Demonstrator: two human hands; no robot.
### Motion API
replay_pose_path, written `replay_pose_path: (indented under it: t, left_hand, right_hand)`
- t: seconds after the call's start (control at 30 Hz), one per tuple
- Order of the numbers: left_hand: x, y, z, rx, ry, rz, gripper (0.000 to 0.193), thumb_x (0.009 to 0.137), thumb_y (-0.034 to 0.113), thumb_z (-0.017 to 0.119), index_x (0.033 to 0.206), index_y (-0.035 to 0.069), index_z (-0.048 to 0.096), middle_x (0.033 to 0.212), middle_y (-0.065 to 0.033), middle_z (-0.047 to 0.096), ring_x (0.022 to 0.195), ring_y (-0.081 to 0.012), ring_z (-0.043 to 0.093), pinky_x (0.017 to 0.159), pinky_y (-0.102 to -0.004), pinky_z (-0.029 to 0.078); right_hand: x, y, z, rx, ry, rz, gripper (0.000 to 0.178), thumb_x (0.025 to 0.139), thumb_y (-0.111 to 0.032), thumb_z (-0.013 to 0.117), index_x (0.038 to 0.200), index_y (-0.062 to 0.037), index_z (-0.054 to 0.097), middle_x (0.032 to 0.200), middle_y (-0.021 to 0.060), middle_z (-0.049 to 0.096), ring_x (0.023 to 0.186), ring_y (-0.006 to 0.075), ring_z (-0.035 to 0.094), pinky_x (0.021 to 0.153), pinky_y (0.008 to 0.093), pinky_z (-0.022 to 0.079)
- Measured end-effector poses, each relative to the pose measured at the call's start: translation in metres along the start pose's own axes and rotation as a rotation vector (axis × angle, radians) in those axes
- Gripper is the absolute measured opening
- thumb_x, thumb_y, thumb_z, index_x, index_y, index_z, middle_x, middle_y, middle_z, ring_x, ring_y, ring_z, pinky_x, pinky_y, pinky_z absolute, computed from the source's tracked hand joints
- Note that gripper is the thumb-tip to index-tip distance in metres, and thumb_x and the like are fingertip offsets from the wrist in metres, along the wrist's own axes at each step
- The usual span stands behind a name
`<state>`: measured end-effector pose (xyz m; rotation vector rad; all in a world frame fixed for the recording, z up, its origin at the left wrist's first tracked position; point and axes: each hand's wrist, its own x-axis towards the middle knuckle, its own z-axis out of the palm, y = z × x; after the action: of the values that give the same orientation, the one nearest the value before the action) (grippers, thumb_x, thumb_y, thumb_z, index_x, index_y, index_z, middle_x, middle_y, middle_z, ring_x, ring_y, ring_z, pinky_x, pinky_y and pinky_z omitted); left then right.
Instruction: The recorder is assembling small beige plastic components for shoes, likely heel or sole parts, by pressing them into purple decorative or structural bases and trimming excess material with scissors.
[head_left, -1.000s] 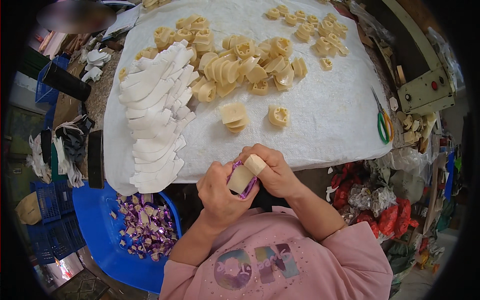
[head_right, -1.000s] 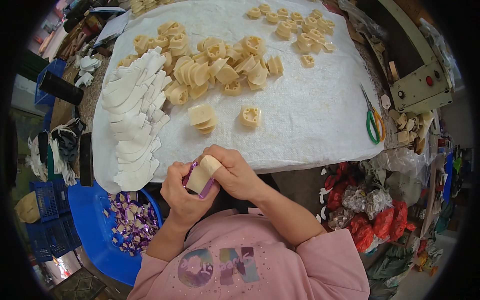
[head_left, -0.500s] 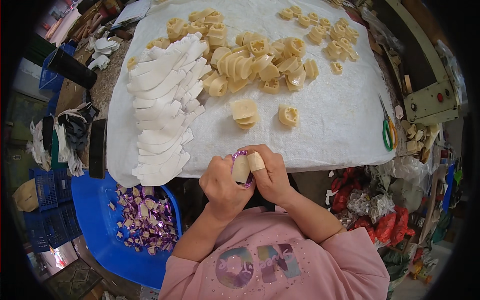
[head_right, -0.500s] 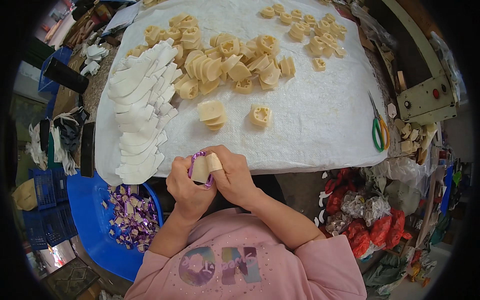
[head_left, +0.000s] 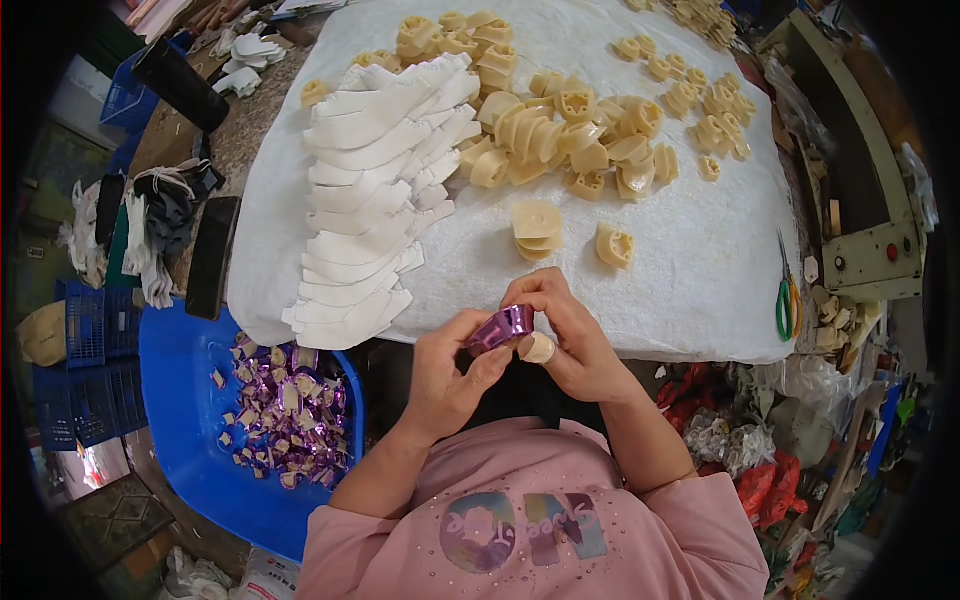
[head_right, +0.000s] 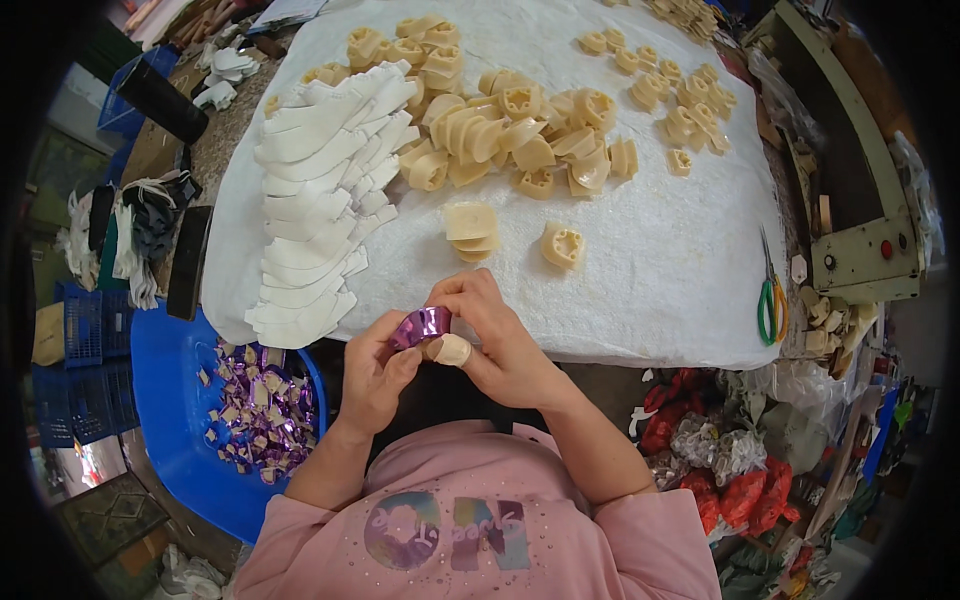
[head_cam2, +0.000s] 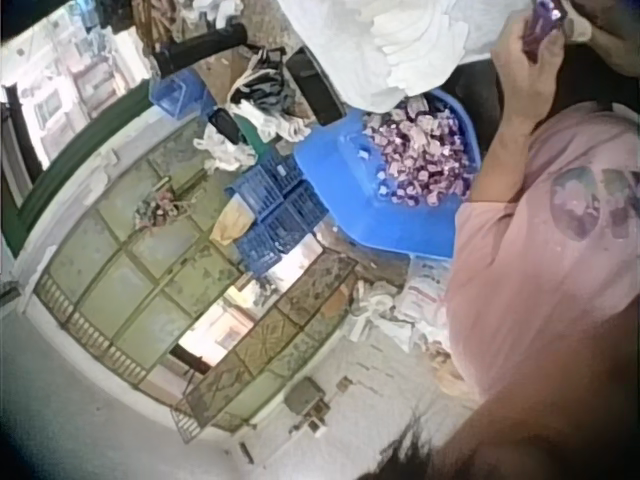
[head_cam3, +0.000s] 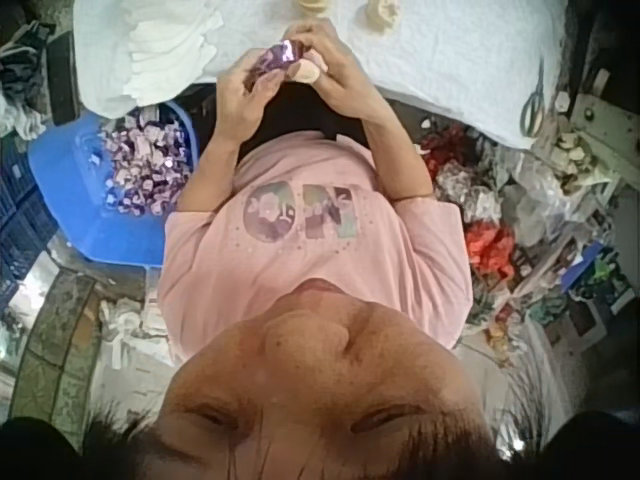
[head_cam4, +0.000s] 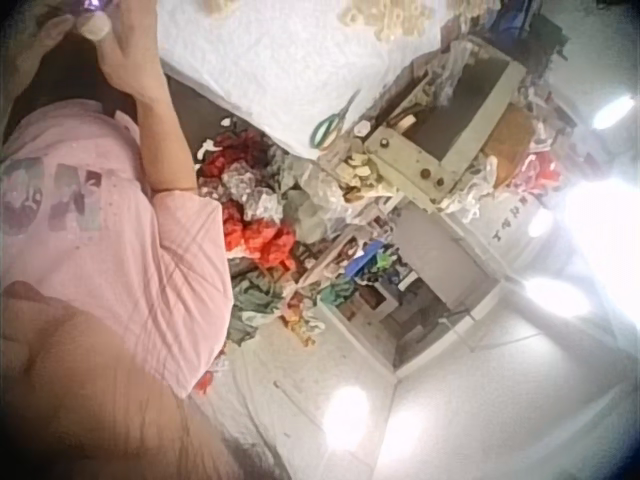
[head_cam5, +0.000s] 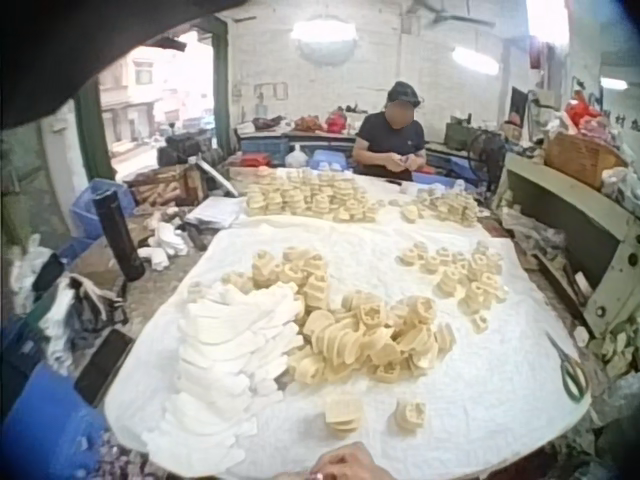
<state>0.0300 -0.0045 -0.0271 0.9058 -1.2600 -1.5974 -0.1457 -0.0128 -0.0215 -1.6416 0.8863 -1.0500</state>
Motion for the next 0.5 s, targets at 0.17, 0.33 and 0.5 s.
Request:
replay_pose_path:
  t: [0.17,0.33,0.5]
  left_hand:
    - [-0.009,0.000,-0.007,0.062,0.140,0.111,0.032,0.084,0.027,0.070,0.095,-0.002,0.059,0.082,-0.0049,0.061,0.074,-0.0077,0.054,0.067,-0.0226,0.044]
    - [-0.029,-0.002,-0.029,0.147,0.197,0.133,0.021,0.082,0.013,0.070,0.093,-0.001,0.059,0.073,-0.0023,0.060,0.068,-0.0079,0.052,0.063,-0.0234,0.044]
    - [-0.065,0.009,-0.083,0.751,0.673,0.249,0.021,0.077,0.005,0.068,0.096,0.000,0.060,0.080,-0.0066,0.060,0.072,-0.0157,0.057,0.066,-0.0276,0.046]
  right_hand:
    - [0.010,-0.007,0.003,-0.304,-0.123,-0.040,0.026,0.080,-0.021,0.064,0.097,-0.0037,0.053,0.090,0.0103,0.050,0.087,0.0300,0.046,0.080,0.0385,0.038]
    - [0.029,-0.014,0.016,-0.351,-0.250,-0.112,0.027,0.079,-0.025,0.064,0.097,-0.0056,0.057,0.088,0.0099,0.051,0.084,0.0295,0.046,0.077,0.0388,0.038]
    - [0.052,0.004,0.036,-0.464,-0.201,-0.183,0.028,0.075,-0.016,0.069,0.100,-0.0072,0.060,0.096,0.0084,0.054,0.091,0.0279,0.046,0.079,0.0378,0.038]
